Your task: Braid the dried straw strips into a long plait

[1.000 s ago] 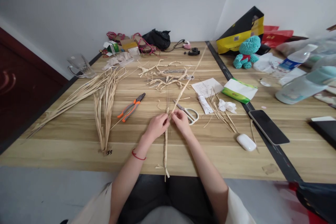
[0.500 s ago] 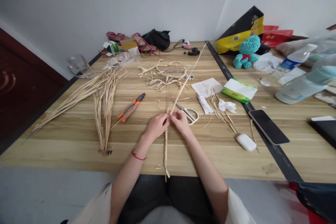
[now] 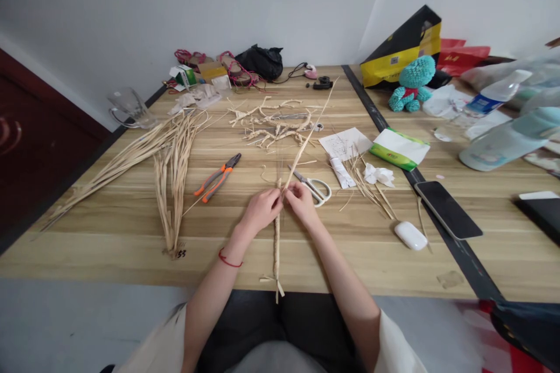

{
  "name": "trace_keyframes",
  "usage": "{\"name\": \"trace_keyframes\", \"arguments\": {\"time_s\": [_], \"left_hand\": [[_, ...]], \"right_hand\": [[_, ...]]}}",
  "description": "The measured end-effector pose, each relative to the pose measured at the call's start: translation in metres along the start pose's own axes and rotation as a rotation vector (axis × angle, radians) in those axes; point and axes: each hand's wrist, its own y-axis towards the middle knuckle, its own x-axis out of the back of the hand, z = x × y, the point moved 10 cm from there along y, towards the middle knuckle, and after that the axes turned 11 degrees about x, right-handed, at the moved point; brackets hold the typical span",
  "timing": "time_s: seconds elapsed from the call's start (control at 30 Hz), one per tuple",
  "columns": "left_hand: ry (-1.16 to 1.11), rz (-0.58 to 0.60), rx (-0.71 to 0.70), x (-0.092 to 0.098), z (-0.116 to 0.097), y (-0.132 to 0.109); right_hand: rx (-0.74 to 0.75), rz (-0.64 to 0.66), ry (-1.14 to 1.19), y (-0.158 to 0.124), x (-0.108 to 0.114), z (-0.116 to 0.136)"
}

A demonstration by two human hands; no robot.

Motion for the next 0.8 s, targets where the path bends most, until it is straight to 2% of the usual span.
{"name": "trace_keyframes", "arguments": {"time_s": [0.53, 0.8], "left_hand": [[0.011, 0.032, 0.026, -0.0038, 0.0027, 0.0007], [0.001, -0.004, 0.035, -0.0011, 0.0043, 0.0007]], "right_hand": [[0.014, 0.006, -0.048, 0.0001, 0.0006, 0.0070], [-0.011, 0.061, 0.083, -0.0007, -0.0075, 0.0017]]}}
